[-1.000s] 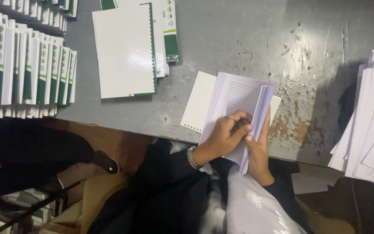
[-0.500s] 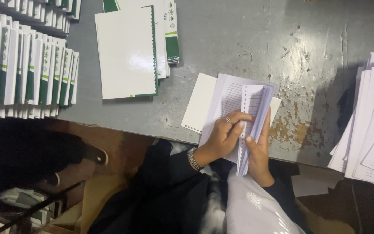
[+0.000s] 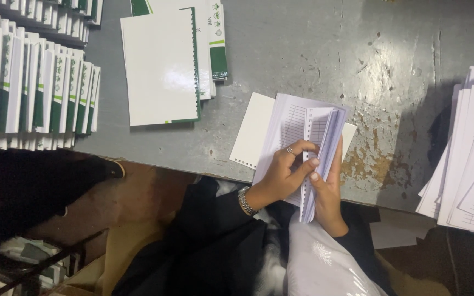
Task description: Assembling and inspecting spiral-bound notebooks by aligning covers and flipping through pages.
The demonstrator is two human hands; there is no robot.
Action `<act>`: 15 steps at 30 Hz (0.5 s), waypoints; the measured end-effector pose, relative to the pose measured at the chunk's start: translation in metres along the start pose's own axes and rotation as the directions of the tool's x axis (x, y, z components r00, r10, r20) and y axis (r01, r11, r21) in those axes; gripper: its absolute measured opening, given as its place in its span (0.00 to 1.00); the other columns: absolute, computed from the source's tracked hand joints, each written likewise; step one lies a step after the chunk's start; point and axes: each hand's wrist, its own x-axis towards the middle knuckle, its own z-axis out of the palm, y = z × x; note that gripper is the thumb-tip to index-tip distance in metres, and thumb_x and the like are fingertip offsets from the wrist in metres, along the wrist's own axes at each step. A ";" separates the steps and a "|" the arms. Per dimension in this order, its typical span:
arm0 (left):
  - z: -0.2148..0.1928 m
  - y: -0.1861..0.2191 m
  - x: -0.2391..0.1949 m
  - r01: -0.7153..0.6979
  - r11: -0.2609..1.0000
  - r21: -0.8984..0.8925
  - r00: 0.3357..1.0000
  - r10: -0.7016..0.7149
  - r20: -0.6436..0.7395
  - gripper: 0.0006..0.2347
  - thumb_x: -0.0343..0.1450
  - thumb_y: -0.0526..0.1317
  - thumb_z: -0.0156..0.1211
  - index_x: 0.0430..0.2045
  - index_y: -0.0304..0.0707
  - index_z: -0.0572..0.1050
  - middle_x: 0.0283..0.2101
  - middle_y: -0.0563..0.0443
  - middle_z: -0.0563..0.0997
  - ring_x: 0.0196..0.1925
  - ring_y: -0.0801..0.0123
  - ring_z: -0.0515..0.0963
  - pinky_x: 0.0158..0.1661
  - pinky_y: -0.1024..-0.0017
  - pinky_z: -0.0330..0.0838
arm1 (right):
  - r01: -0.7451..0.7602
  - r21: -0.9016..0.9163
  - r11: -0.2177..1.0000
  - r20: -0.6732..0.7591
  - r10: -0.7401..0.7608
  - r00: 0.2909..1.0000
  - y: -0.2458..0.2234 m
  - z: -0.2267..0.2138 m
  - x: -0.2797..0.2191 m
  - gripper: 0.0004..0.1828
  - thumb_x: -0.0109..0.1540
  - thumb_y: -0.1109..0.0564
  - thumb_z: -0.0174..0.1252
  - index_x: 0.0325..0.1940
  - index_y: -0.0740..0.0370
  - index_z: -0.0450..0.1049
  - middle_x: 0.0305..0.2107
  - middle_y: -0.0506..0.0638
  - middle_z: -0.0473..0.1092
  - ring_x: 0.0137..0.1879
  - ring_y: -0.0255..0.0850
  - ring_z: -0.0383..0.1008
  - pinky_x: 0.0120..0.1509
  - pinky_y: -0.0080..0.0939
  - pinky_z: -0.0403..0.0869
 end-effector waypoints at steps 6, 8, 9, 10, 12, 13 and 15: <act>-0.002 0.004 0.001 0.012 1.000 -0.012 1.000 -0.012 0.014 0.08 0.76 0.38 0.59 0.45 0.33 0.76 0.37 0.41 0.82 0.43 0.53 0.84 0.44 0.61 0.77 | -0.003 -0.019 1.000 0.004 0.003 1.000 -0.008 0.004 0.000 0.49 0.66 0.50 0.50 0.81 0.48 0.25 0.77 0.69 0.30 0.80 0.67 0.40 0.75 0.68 0.58; -0.003 0.003 0.002 0.041 0.999 -0.020 0.999 -0.040 0.023 0.09 0.76 0.39 0.58 0.46 0.35 0.75 0.36 0.42 0.82 0.38 0.60 0.84 0.39 0.64 0.78 | 0.004 -0.027 1.000 0.004 -0.004 1.000 -0.004 0.001 0.000 0.49 0.66 0.50 0.49 0.82 0.48 0.25 0.77 0.68 0.29 0.80 0.65 0.40 0.75 0.67 0.57; -0.002 0.009 0.002 0.040 0.999 -0.020 0.999 -0.039 0.024 0.09 0.76 0.39 0.58 0.46 0.35 0.75 0.36 0.42 0.82 0.38 0.60 0.84 0.39 0.64 0.78 | 0.005 -0.027 1.000 0.003 -0.005 1.000 -0.006 0.003 0.000 0.49 0.66 0.50 0.49 0.82 0.48 0.25 0.77 0.68 0.29 0.80 0.65 0.40 0.75 0.67 0.57; -0.001 0.015 0.002 0.063 0.996 -0.063 0.998 -0.063 0.007 0.12 0.77 0.39 0.56 0.52 0.34 0.71 0.38 0.40 0.82 0.40 0.59 0.83 0.41 0.61 0.77 | -0.001 -0.016 1.000 0.003 0.001 1.000 -0.007 0.005 0.000 0.49 0.66 0.49 0.49 0.81 0.48 0.25 0.77 0.68 0.29 0.80 0.65 0.39 0.76 0.67 0.57; 0.002 0.024 0.002 0.085 0.991 -0.106 0.996 -0.086 -0.008 0.15 0.77 0.38 0.53 0.58 0.33 0.67 0.41 0.37 0.81 0.42 0.57 0.82 0.42 0.58 0.77 | -0.004 -0.006 1.000 0.000 0.004 1.000 -0.008 0.007 -0.001 0.49 0.66 0.49 0.50 0.81 0.47 0.25 0.78 0.67 0.29 0.81 0.65 0.39 0.76 0.67 0.57; 0.004 0.026 0.002 0.006 0.999 -0.046 0.999 -0.009 -0.052 0.12 0.79 0.37 0.50 0.56 0.32 0.67 0.48 0.36 0.78 0.49 0.54 0.80 0.47 0.56 0.75 | -0.007 0.002 1.000 -0.001 0.007 1.000 -0.007 0.006 -0.002 0.50 0.66 0.49 0.50 0.81 0.47 0.25 0.78 0.66 0.29 0.81 0.64 0.39 0.76 0.66 0.57; 0.002 0.016 0.002 -0.070 0.997 0.017 0.993 0.071 -0.093 0.10 0.80 0.37 0.47 0.54 0.31 0.68 0.55 0.34 0.76 0.56 0.51 0.78 0.52 0.53 0.74 | -0.010 0.011 1.000 -0.001 0.010 1.000 -0.002 0.001 -0.001 0.50 0.65 0.49 0.51 0.82 0.46 0.25 0.78 0.65 0.29 0.81 0.63 0.39 0.75 0.65 0.57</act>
